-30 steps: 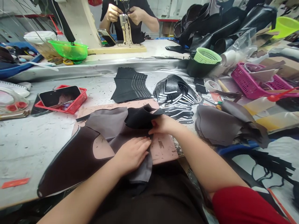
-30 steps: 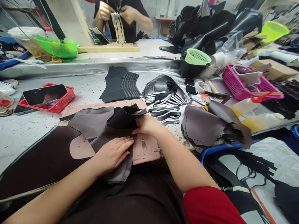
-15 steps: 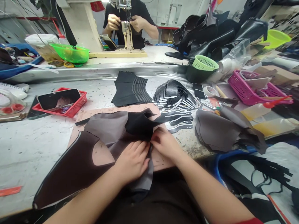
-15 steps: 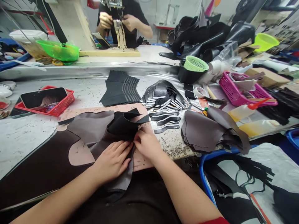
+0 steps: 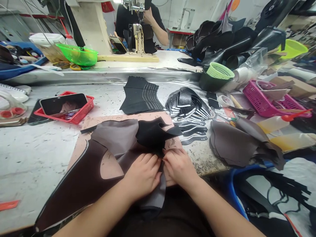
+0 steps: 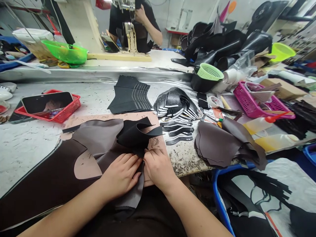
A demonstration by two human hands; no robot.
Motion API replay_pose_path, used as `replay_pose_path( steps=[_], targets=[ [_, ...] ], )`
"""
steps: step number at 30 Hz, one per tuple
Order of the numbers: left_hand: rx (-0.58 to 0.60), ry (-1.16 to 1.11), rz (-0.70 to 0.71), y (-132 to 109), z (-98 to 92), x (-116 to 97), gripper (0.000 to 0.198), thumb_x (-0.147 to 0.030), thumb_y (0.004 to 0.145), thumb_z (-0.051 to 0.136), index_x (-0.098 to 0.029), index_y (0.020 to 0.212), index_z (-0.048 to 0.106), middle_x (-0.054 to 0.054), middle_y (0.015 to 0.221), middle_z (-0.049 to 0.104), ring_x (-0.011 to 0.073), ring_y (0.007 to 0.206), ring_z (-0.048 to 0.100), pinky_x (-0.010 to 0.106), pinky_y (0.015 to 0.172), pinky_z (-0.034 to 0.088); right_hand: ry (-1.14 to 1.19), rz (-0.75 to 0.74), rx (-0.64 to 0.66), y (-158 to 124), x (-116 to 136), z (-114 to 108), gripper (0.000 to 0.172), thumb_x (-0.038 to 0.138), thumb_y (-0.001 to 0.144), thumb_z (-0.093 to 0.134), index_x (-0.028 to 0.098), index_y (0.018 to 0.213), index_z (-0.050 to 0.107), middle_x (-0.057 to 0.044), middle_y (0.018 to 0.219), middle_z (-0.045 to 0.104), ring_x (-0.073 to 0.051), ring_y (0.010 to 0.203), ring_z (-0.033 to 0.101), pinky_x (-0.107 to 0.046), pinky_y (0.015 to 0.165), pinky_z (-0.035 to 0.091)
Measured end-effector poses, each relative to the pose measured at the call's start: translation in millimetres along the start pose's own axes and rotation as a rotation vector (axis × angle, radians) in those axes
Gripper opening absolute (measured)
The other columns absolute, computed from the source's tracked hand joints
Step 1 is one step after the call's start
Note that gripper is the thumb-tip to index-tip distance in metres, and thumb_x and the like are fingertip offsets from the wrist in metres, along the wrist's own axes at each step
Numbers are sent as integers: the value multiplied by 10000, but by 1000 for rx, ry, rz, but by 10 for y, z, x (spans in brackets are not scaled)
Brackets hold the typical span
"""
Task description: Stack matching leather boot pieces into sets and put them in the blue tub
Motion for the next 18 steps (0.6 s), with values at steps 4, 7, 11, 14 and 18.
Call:
replay_pose_path(
  steps=[4, 7, 11, 14, 18],
  targets=[
    [-5, -10, -12, -7, 0, 14, 320, -282, 835, 450, -91, 1045, 597, 103, 977, 602, 240, 890, 522, 372, 800, 426, -16, -33, -12, -10, 37, -2, 235, 98, 836, 393, 162, 774, 610, -77, 691, 633, -216, 707, 562, -362, 703, 440],
    [-31, 1, -14, -14, -13, 18, 356, -283, 838, 440, -80, 1092, 583, 112, 1050, 602, 251, 950, 519, 379, 841, 416, 13, 15, -54, -35, 9, -26, 228, 113, 847, 396, 155, 859, 620, -74, 730, 656, -203, 713, 582, -348, 717, 465],
    [-38, 3, -9, -28, -9, 15, 391, -284, 849, 423, -71, 1148, 559, 117, 1133, 589, 258, 1022, 511, 388, 893, 401, 192, 237, 10, -26, -184, 14, 222, 180, 821, 477, 196, 992, 618, -63, 885, 691, -203, 818, 627, -335, 741, 504],
    [-36, 0, -9, -34, 4, 19, 399, -298, 860, 407, -81, 1159, 556, 119, 1145, 590, 258, 1043, 518, 390, 904, 401, 221, 322, 87, 38, -274, 56, 146, 205, 804, 514, 211, 872, 643, -33, 817, 702, -185, 757, 649, -301, 692, 516],
    [-47, 4, -9, -32, 25, 33, 418, -299, 876, 375, -94, 1207, 526, 126, 1235, 549, 251, 1158, 477, 385, 983, 353, 152, 378, 90, 119, -375, 83, 151, 200, 799, 499, 199, 844, 643, -34, 766, 697, -186, 690, 641, -301, 650, 500]
  ],
)
Point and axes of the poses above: each hand's wrist, its own y-axis towards the middle knuckle, its own z-axis out of the palm, x = y × z, the point moved 8 cm from there along y, towards the middle knuckle
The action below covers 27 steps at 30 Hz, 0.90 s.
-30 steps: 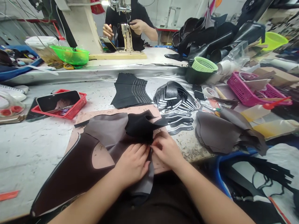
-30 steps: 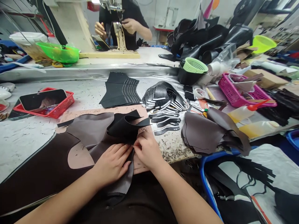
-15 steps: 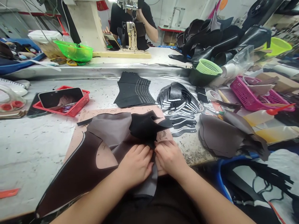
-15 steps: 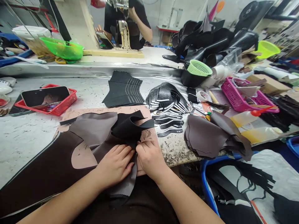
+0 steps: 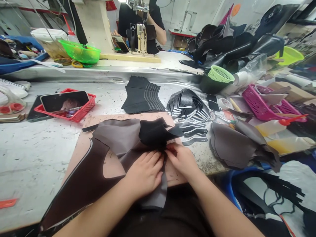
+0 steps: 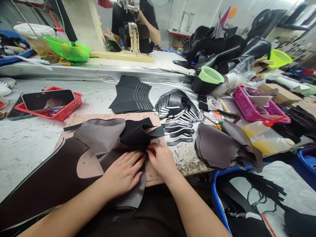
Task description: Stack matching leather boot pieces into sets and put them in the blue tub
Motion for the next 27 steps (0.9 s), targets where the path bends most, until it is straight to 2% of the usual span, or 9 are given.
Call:
replay_pose_path(
  steps=[5, 8, 10, 12, 17, 20, 23, 25, 27],
  targets=[
    [43, 5, 1, 7, 54, 12, 461, -329, 868, 388, -85, 1244, 495, 132, 1337, 460, 251, 1250, 403, 381, 1030, 315, -107, 12, -105, -14, -42, -46, 211, 174, 779, 436, 140, 857, 629, -137, 793, 654, -283, 786, 594, -442, 730, 460],
    [32, -12, -13, 23, 35, 27, 445, -339, 859, 409, -100, 1217, 522, 115, 1308, 497, 249, 1231, 428, 382, 1014, 342, -81, -90, -132, -103, 102, -58, 292, 186, 824, 386, 120, 1015, 597, -151, 918, 656, -270, 882, 595, -440, 801, 463],
    [11, -32, -14, 37, 16, 25, 426, -315, 847, 420, -94, 1189, 544, 122, 1260, 540, 252, 1202, 459, 388, 1010, 352, -30, -229, -66, -178, 279, 17, 376, 194, 861, 348, 123, 1193, 510, -138, 1102, 627, -235, 1014, 577, -403, 878, 459],
    [0, -47, -5, 41, 19, 2, 425, -289, 826, 435, -63, 1165, 557, 149, 1229, 558, 267, 1170, 486, 392, 1007, 360, -26, -291, 17, -241, 380, 122, 453, 208, 884, 315, 104, 1319, 383, -144, 1246, 553, -222, 1130, 525, -418, 956, 418],
    [34, 0, -53, -68, 56, -98, 451, -273, 862, 407, -2, 1209, 507, 204, 1268, 508, 306, 1175, 482, 405, 1002, 361, -154, -263, 130, -314, 343, 304, 499, 275, 915, 258, 73, 1366, 325, -163, 1350, 446, -246, 1246, 419, -531, 1055, 255],
    [144, -20, -64, -228, 41, -201, 602, -460, 852, 445, -43, 1286, 433, 196, 1334, 440, 333, 1261, 372, 441, 1044, 296, -187, -251, 173, -339, 303, 365, 500, 279, 922, 226, 103, 1380, 321, -140, 1374, 418, -234, 1267, 392, -532, 1061, 244],
    [235, -61, 18, -402, -41, -350, 739, -576, 817, 454, -91, 1360, 327, 179, 1404, 344, 337, 1310, 282, 450, 1070, 242, -234, -209, 240, -361, 264, 446, 514, 320, 930, 197, 127, 1393, 310, -122, 1409, 368, -224, 1297, 342, -505, 1068, 249],
    [275, -98, 51, -507, -90, -411, 655, -526, 866, 411, -129, 1376, 304, 137, 1421, 334, 307, 1326, 258, 441, 1082, 222, -286, -190, 277, -378, 258, 501, 527, 361, 930, 193, 146, 1397, 308, -109, 1433, 326, -231, 1318, 299, -501, 1066, 252],
    [305, -164, 68, -600, -107, -456, 546, -487, 904, 357, -180, 1356, 349, 99, 1421, 344, 285, 1333, 252, 444, 1086, 218, -346, -175, 300, -401, 262, 550, 550, 398, 927, 197, 138, 1400, 300, -117, 1449, 283, -256, 1333, 255, -522, 1058, 247]
  ],
)
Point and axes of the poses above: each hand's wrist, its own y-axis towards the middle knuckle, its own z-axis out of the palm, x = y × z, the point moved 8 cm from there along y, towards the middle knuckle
